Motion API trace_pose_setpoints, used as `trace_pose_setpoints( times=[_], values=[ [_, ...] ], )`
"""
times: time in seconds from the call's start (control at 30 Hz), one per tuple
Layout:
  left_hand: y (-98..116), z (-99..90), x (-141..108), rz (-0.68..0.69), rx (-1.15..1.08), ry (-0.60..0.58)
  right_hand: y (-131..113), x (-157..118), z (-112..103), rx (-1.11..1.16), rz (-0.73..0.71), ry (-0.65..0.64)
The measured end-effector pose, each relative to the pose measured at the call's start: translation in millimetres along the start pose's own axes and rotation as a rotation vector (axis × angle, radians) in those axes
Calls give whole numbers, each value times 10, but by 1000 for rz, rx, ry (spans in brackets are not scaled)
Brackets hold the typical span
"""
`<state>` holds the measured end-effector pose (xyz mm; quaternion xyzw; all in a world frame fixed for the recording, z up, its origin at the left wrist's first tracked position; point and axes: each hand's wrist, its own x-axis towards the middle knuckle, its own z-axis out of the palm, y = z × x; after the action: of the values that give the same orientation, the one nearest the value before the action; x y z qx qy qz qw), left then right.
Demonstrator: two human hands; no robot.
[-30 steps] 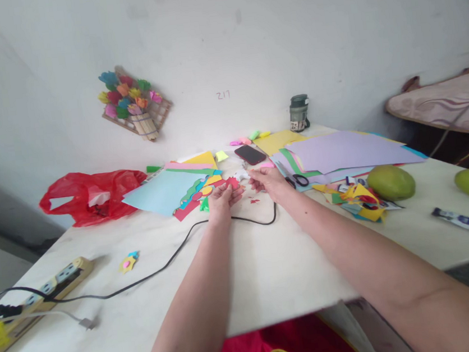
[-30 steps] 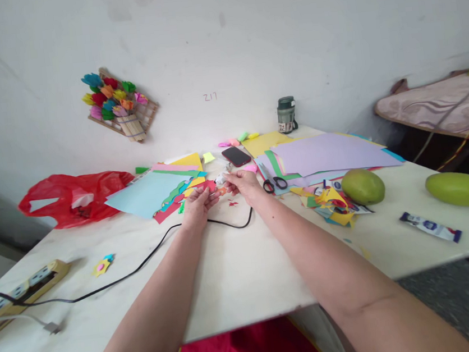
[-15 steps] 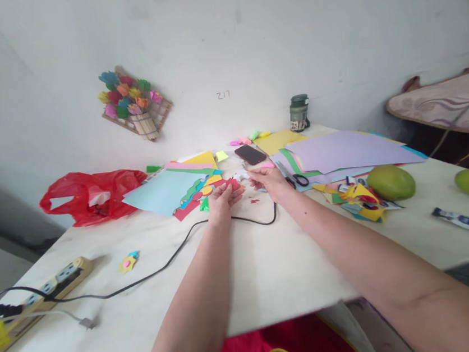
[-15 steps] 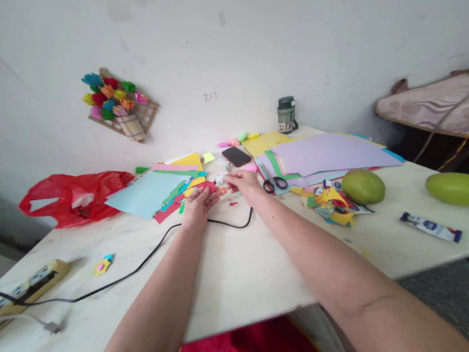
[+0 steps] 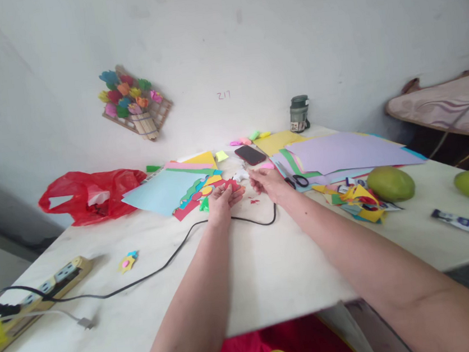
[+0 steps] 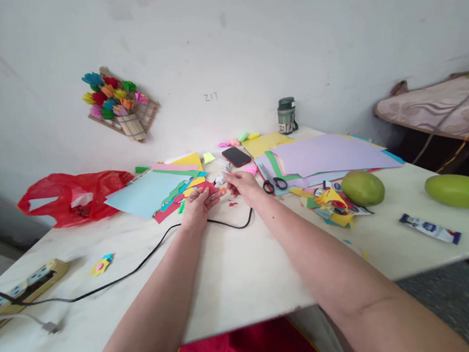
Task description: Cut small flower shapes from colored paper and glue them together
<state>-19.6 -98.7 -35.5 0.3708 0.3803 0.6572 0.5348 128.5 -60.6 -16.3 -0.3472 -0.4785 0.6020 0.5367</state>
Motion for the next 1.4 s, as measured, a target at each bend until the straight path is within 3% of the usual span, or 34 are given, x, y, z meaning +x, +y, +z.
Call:
trace_pose_setpoints(
  times=[0.17,0.4,0.8,1.03,1.4],
  values=[
    [6,3,-10,13,19,-3,-10,-16,27,-44,-10,-2],
    [-18,-12,22,6,16,-5,0,10,10,-94,-38,106],
    [-5,-20,0,-58,60,-146,23,-12,100,-316,-270,7],
    [2,-11,-7,-107,35,-202,45,3,79,-452,-508,12],
    [24,4,-20,-142,-43,-191,206,114,0,-335,-417,-46]
  ],
)
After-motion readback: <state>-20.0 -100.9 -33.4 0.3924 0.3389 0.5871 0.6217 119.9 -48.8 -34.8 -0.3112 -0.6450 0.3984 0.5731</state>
